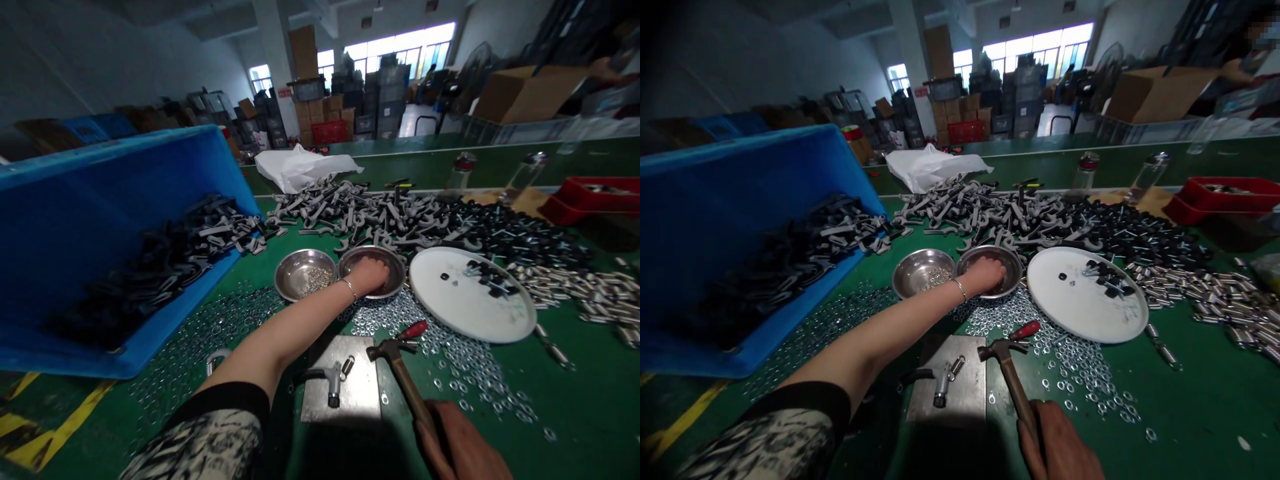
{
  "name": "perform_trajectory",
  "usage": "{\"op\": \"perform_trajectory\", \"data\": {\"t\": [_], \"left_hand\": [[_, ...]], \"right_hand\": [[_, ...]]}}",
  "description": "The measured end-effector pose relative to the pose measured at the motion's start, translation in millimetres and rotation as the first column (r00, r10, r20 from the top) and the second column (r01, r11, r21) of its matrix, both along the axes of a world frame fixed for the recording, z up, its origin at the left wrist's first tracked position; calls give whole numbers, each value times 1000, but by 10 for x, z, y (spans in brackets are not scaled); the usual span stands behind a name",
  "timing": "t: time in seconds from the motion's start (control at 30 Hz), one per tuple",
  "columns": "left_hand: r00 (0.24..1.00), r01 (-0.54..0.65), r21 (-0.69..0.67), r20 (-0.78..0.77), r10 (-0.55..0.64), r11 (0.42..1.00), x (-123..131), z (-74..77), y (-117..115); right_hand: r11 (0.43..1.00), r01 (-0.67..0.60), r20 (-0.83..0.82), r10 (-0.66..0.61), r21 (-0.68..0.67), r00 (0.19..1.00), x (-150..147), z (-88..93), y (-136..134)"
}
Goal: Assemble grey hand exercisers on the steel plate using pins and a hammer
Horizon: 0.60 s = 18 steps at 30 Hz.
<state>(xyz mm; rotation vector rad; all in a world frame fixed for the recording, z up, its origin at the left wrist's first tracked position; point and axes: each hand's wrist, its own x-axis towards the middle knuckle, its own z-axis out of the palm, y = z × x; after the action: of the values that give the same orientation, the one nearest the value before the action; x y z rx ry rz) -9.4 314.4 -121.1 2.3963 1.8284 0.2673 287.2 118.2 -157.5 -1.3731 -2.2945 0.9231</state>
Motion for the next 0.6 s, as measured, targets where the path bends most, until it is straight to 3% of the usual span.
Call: {"op": "perform_trajectory", "data": {"t": [0.1, 0.17, 0.23, 0.3, 0.33, 0.4, 0.47, 0.6], "left_hand": [[995, -85, 23, 61, 83, 996, -49, 162, -177], [986, -129, 51, 110, 123, 990, -86, 289, -462], [954, -166, 49, 260, 148, 985, -107, 381, -910], [839, -196, -31, 511, 184, 980, -115, 403, -1458], [775, -200, -90, 594, 214, 976, -119, 385, -1730], [709, -245, -169, 641, 296, 955, -135, 305, -2184], [703, -307, -207, 609, 368, 929, -161, 205, -2453], [741, -347, -245, 520, 425, 905, -193, 68, -2522]], "right_hand": [[954, 3, -96, -33, -300, 995, -88, 145, 65], [820, -21, -206, -119, -571, 971, -128, 267, 108], [631, -58, -280, -259, -773, 924, -153, 375, 149], [492, -121, -310, -324, -862, 894, -178, 447, 182], [461, -145, -320, -327, -875, 889, -194, 467, 195], [460, -169, -332, -300, -872, 895, -235, 485, 208], [524, -144, -333, -288, -840, 898, -279, 492, 204], [680, -145, -332, -152, -719, 931, -315, 566, 150]]}}
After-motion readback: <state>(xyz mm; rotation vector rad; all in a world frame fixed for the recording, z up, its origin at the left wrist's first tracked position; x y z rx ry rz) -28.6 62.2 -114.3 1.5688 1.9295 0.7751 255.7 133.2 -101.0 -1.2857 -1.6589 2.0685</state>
